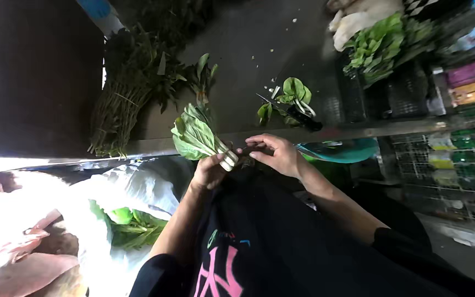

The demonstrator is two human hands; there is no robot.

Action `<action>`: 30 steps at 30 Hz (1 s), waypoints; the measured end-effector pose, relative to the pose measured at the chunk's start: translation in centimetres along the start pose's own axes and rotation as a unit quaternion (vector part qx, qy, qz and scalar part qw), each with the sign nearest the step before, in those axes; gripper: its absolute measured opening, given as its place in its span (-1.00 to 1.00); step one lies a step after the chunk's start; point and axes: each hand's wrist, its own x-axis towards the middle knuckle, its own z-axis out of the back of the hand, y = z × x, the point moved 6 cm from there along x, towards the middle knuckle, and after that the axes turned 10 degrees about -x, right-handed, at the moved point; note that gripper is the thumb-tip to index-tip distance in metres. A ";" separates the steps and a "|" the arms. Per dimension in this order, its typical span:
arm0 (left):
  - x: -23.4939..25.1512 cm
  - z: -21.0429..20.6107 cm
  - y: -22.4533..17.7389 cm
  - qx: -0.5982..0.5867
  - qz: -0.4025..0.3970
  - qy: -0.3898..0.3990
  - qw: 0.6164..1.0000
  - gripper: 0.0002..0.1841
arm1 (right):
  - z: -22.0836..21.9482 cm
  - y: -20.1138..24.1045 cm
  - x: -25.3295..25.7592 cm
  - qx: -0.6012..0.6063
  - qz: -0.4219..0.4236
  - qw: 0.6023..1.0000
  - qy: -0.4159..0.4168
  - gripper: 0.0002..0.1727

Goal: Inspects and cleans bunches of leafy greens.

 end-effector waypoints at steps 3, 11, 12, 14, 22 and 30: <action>-0.4 0.1 0.1 -0.070 0.014 0.032 0.997 -0.51 | 0.6 0.1 -0.3 0.037 -0.025 0.999 0.005 -0.61; -1.1 0.0 0.3 -0.224 0.071 0.093 0.968 -0.50 | 0.3 1.9 -0.3 0.007 0.045 0.999 -0.008 -0.66; -1.2 0.1 0.3 -0.236 0.062 0.091 0.966 -0.46 | 0.2 1.9 -0.3 0.006 0.046 0.999 -0.002 -0.66; -1.3 0.3 0.2 -0.238 0.040 0.080 0.967 -0.40 | 0.1 1.7 -0.6 0.013 0.034 0.999 0.006 -0.65; -2.0 -0.1 -2.4 0.349 -0.002 -0.041 0.936 -0.71 | 0.6 0.8 -0.8 0.074 -0.057 0.995 -0.029 -0.69; -4.5 -2.1 -3.9 0.510 -0.022 -0.148 0.847 -0.71 | 3.7 5.5 -0.2 0.102 0.104 0.986 -0.085 -0.34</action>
